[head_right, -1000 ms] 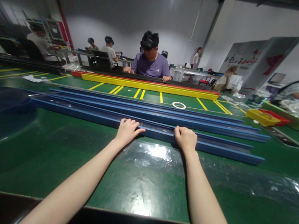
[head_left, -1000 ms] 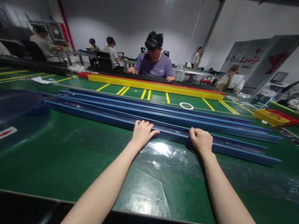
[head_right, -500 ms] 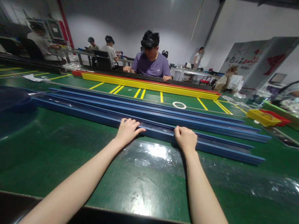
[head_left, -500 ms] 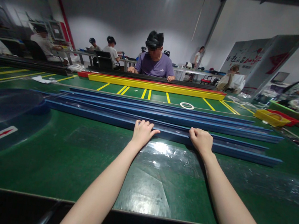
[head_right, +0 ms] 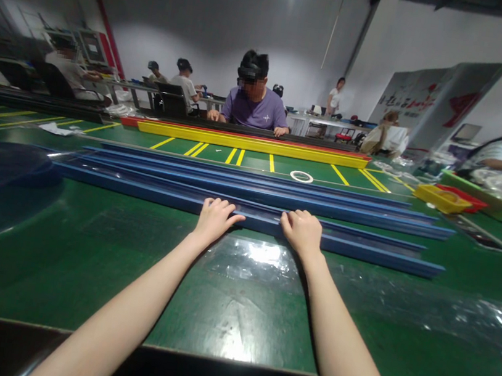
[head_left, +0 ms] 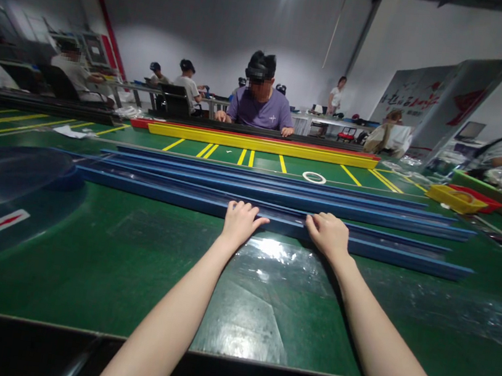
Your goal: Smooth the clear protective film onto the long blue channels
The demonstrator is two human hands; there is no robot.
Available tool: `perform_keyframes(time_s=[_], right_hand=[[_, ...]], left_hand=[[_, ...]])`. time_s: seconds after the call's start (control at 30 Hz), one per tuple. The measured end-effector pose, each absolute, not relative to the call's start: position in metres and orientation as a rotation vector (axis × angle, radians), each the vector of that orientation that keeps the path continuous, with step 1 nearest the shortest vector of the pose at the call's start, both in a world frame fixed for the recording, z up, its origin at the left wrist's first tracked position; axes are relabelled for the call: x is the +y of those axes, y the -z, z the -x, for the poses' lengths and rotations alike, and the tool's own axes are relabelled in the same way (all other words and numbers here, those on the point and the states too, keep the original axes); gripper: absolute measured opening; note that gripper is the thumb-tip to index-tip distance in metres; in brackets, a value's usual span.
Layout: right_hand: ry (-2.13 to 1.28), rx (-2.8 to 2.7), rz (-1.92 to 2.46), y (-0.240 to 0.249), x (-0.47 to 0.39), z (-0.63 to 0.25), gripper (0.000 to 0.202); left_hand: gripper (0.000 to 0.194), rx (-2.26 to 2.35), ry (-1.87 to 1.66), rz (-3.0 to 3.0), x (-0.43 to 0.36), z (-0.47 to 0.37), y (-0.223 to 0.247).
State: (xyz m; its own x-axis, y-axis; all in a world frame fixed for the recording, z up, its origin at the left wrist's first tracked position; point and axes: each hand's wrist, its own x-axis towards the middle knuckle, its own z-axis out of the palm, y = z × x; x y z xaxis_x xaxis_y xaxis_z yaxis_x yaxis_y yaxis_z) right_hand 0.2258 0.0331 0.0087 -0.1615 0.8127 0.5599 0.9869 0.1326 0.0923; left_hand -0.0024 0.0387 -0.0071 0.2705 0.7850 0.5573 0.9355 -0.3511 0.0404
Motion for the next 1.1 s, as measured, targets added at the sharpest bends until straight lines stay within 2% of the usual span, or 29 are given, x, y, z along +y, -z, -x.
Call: perform_keyframes(time_s=[0.23, 0.63, 1.1], right_hand=[[0.593, -2.306, 1.552, -0.008, 0.030, -0.206, 0.041], [0.654, -2.386, 1.477, -0.010, 0.029, -0.204, 0.041], [0.517, -2.437, 1.437, -0.007, 0.028, -0.193, 0.040]], left_hand=[[0.043, -1.572, 0.736, 2.245, 0.038, 0.002, 0.008], [0.044, -1.571, 0.732, 2.249, 0.039, 0.002, 0.008], [0.044, -1.581, 0.729, 2.254, 0.038, 0.002, 0.007]])
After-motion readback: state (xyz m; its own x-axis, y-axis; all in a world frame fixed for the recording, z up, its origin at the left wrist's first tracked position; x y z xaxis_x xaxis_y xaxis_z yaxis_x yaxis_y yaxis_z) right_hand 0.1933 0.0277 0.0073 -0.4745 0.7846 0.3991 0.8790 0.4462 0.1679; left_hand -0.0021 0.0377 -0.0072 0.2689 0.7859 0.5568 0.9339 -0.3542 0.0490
